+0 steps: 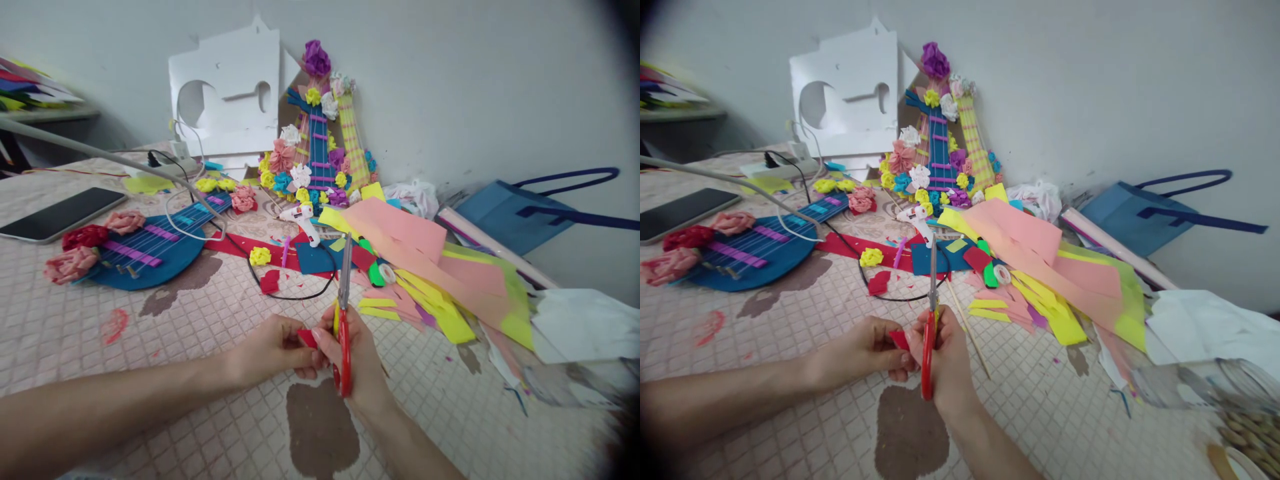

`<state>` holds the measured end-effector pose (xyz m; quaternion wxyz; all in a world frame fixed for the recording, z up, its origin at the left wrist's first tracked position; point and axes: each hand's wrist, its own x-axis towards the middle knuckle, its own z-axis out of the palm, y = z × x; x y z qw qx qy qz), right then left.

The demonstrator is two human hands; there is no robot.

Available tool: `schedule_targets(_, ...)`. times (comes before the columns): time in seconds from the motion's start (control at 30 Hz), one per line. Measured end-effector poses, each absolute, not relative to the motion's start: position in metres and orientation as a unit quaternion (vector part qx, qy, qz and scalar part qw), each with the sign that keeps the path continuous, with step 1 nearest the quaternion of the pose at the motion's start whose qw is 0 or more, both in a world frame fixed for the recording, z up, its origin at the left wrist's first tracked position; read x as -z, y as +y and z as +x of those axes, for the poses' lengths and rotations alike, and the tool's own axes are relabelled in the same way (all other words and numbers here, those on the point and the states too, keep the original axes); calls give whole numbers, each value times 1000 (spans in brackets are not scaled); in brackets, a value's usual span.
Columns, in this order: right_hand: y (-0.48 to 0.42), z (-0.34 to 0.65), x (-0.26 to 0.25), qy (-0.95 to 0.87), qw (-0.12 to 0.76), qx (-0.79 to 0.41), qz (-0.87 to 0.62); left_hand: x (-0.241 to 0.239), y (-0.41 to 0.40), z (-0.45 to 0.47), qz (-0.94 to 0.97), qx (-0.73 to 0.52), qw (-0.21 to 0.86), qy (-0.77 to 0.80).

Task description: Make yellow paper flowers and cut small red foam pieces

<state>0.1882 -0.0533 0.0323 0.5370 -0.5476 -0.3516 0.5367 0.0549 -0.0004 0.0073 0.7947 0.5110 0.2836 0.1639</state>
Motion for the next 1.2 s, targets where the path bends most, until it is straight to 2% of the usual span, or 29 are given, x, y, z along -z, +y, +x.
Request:
schedule_targets(0.13, -53, 192, -27, -362, 537, -516, -560, -10, 3, 51, 534, -142, 784, 281)
schedule_targets(0.57, -53, 197, -17, -372, 528, -538, -542, -17, 15, 46, 582, -247, 700, 334)
schedule_targets(0.77, -52, 195, -18, -373, 517, -528, -561, -25, 18, 44, 605, -248, 672, 347)
schedule_targets(0.87, -51, 199, -18, -365, 536, -510, -566, -31, 31, 38, 668, -267, 590, 366)
schedule_targets(1.1, -36, 213, -31, -401, 563, -458, -559, -36, 66, 13, 840, -324, 232, 368)
schedule_targets(1.2, -29, 215, -36, -425, 562, -460, -541, -48, 68, 10, 856, -335, 151, 364)
